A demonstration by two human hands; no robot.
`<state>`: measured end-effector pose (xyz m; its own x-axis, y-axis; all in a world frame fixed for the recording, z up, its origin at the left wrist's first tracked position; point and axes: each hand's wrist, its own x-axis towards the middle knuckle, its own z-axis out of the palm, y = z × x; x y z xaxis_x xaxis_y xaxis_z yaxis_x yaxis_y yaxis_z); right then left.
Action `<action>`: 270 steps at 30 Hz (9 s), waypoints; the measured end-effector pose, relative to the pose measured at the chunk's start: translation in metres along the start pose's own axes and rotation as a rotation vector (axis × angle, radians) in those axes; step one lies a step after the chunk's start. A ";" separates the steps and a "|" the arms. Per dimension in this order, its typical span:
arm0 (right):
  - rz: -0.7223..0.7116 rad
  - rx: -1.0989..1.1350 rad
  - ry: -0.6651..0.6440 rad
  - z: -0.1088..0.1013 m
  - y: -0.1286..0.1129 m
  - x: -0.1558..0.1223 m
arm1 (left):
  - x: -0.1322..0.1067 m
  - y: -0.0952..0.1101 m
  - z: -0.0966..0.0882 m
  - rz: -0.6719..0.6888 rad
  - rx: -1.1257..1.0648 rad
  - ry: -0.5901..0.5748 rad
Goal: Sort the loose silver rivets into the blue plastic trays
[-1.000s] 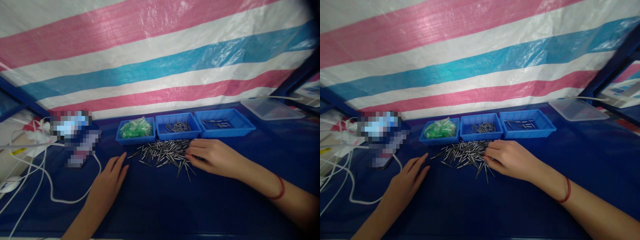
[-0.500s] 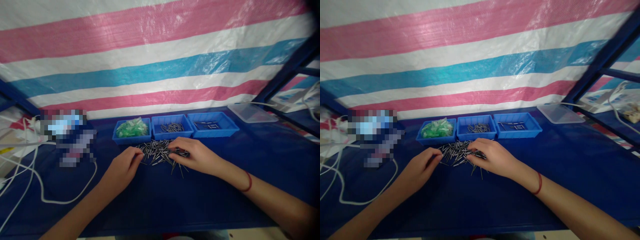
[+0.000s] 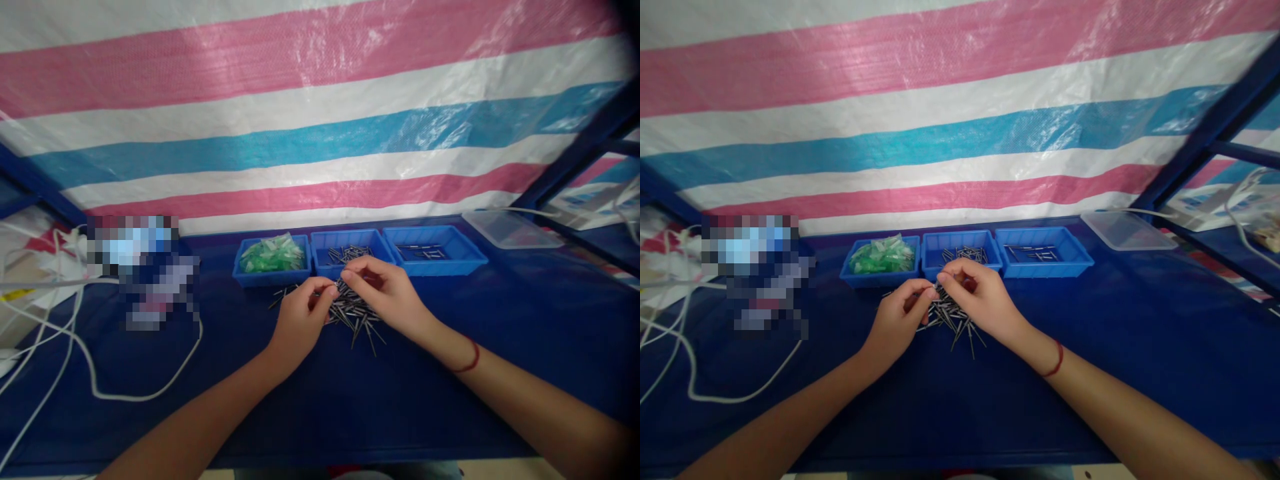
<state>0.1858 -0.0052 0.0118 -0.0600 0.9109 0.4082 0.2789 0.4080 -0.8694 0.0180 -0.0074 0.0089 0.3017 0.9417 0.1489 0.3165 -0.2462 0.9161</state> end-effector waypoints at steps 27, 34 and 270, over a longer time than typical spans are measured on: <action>-0.218 -0.826 0.501 -0.083 0.017 0.019 | 0.011 0.024 -0.060 0.320 0.673 -0.210; -0.160 -0.986 0.506 -0.110 0.045 0.029 | 0.005 0.015 -0.070 0.146 0.947 -0.417; -0.012 -0.998 0.295 -0.104 0.040 0.025 | 0.006 0.004 -0.045 0.285 0.876 -0.383</action>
<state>0.2957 0.0275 0.0162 0.1311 0.8011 0.5839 0.9541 0.0579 -0.2937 -0.0189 0.0075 0.0302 0.6904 0.7218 0.0489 0.6925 -0.6790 0.2437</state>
